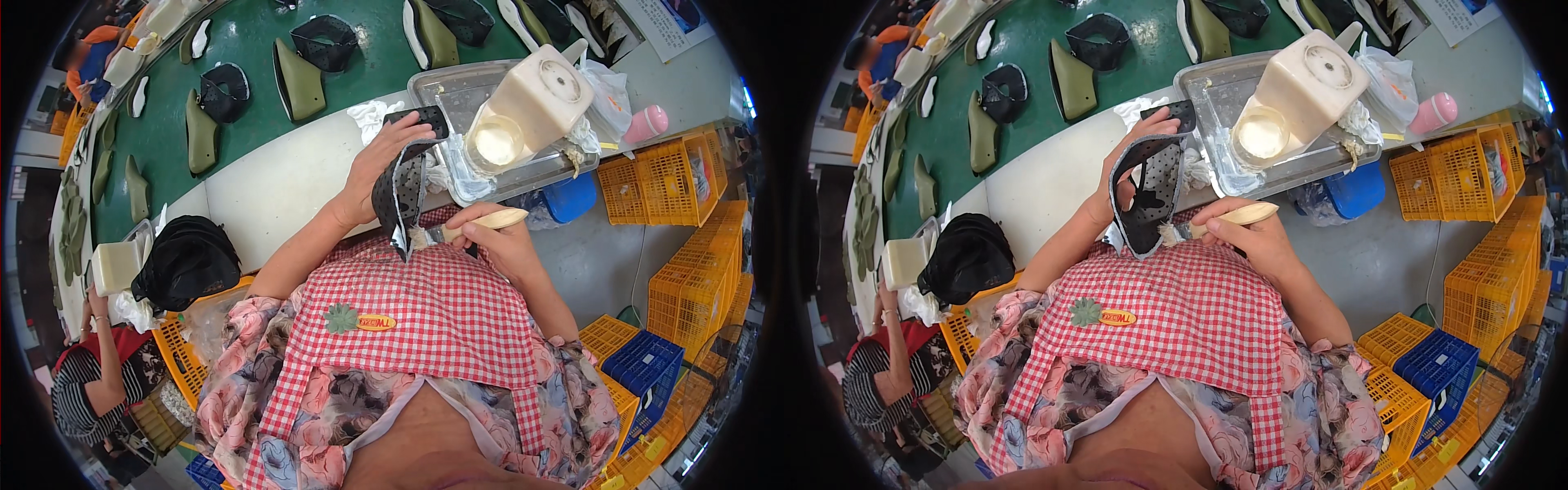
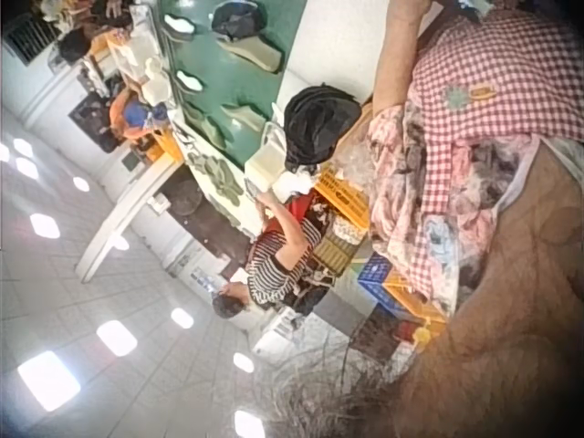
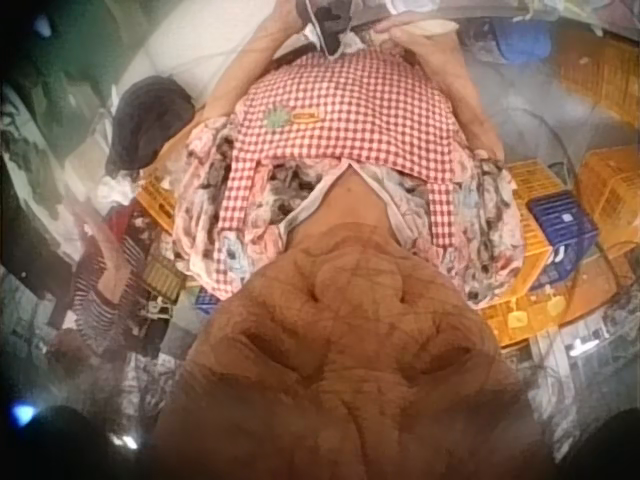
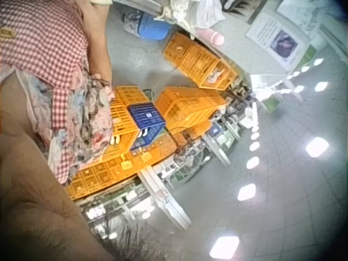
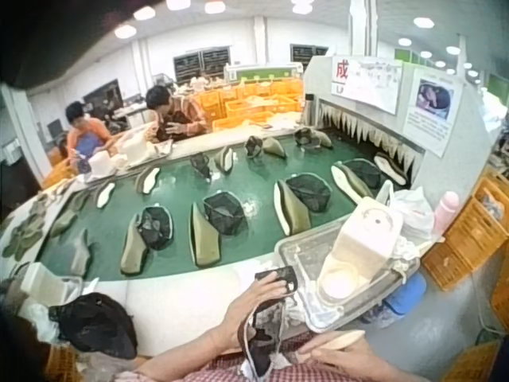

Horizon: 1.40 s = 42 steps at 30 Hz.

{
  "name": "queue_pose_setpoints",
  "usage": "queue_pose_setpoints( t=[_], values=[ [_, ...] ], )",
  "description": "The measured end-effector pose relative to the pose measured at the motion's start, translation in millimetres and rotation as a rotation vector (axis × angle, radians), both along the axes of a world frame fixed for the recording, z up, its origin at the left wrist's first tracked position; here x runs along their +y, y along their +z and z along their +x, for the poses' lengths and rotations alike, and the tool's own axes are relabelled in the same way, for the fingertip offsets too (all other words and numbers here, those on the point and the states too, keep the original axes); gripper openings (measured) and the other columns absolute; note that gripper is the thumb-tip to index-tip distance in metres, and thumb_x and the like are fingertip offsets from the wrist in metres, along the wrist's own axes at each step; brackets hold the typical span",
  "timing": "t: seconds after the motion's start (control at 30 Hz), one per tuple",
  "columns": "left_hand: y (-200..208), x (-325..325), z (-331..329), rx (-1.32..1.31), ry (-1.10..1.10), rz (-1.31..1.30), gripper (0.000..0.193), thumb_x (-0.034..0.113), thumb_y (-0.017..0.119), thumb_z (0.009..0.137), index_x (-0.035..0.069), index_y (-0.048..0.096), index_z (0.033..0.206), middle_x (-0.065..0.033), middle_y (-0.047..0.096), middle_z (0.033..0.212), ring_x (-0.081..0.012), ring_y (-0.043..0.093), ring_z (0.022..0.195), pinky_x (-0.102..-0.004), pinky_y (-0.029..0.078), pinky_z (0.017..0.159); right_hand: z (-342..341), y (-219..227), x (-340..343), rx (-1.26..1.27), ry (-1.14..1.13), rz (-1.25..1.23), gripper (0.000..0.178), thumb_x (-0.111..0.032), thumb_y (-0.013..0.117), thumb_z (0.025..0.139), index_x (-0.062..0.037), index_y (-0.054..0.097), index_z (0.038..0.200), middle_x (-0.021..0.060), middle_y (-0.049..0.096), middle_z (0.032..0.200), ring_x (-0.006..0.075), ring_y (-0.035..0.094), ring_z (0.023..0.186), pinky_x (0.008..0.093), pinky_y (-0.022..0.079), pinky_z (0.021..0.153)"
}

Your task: Applying glue to the inner edges of shoe upper components using a brush.

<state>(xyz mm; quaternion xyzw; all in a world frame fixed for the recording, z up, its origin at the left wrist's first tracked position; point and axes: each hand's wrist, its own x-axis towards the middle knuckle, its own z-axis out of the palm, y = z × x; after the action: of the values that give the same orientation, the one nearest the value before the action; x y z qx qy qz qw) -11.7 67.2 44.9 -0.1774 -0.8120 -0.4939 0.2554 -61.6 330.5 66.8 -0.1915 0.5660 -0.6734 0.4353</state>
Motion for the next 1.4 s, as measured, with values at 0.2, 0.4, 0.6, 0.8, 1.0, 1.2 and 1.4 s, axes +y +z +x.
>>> queue_pose_setpoints(
  t=[0.2,0.4,0.6,0.8,1.0,1.2,1.4],
  values=[
    [-26.4,-2.9,-0.2,-0.188,-0.180,0.519,0.082,0.065,0.051,0.095,0.001,0.046,0.146,-0.0124,0.049,0.149,-0.0293,0.044,0.141,-0.0428,0.031,0.117,-2.3,-5.7,-10.3,0.026,-0.024,0.006,0.017,-0.008,0.065,0.095,0.0026,0.070,0.107,0.0118,0.071,0.103,0.0151,0.068,0.087,0.0276,0.055,0.078],
    [-4.1,-19.0,13.7,-0.196,-0.049,0.307,0.057,0.033,0.053,0.099,-0.001,0.048,0.144,-0.0140,0.050,0.149,-0.0250,0.048,0.137,-0.0396,0.035,0.115,-22.4,-26.1,-27.2,0.463,-0.099,0.057,0.021,-0.011,0.063,0.098,0.0018,0.069,0.114,0.0092,0.070,0.101,0.0124,0.066,0.087,0.0257,0.053,0.078],
    [42.0,-67.2,35.1,-0.802,-0.003,0.235,0.040,0.020,0.056,0.094,-0.004,0.065,0.125,-0.0157,0.064,0.133,-0.0220,0.058,0.124,-0.0336,0.045,0.101,-27.9,17.4,-31.1,1.028,-0.328,-0.058,0.018,-0.005,0.068,0.091,0.0011,0.070,0.108,0.0117,0.070,0.101,0.0237,0.066,0.085,0.0334,0.052,0.079],
    [45.6,-64.3,35.8,-0.999,-0.025,0.132,0.043,0.029,0.043,0.102,-0.003,0.064,0.123,-0.0150,0.067,0.122,-0.0193,0.061,0.108,-0.0328,0.046,0.098,-12.9,65.2,-77.2,1.917,-0.318,-0.319,0.027,-0.014,0.076,0.078,-0.0173,0.074,0.105,0.0059,0.067,0.100,0.0278,0.060,0.106,0.0381,0.049,0.082],
    [15.1,-69.9,30.5,-0.948,0.036,-0.014,0.038,0.026,0.047,0.101,0.001,0.061,0.128,-0.0163,0.066,0.124,-0.0231,0.059,0.113,-0.0371,0.044,0.101,-7.4,59.3,-116.9,2.189,-0.141,-0.423,0.024,-0.019,0.072,0.072,-0.0214,0.072,0.096,0.0002,0.066,0.098,0.0219,0.061,0.107,0.0441,0.042,0.096],
    [16.6,-76.8,61.3,-0.612,0.278,0.577,0.050,0.021,0.055,0.089,0.003,0.059,0.135,-0.0075,0.067,0.117,-0.0106,0.058,0.095,-0.0245,0.046,0.078,-17.2,72.4,-125.3,2.143,-0.080,-0.320,0.022,-0.014,0.070,0.072,-0.0160,0.071,0.094,0.0016,0.066,0.088,0.0178,0.065,0.090,0.0449,0.039,0.098],
    [-28.5,-77.5,100.5,-0.953,0.081,0.676,0.045,0.025,0.066,0.089,0.005,0.063,0.129,-0.0039,0.068,0.092,-0.0104,0.063,0.071,-0.0257,0.047,0.061,-31.7,82.3,-139.7,2.135,-0.103,-0.230,0.024,-0.013,0.069,0.072,-0.0122,0.070,0.096,0.0022,0.062,0.083,0.0183,0.063,0.085,0.0460,0.040,0.094]
  ],
)
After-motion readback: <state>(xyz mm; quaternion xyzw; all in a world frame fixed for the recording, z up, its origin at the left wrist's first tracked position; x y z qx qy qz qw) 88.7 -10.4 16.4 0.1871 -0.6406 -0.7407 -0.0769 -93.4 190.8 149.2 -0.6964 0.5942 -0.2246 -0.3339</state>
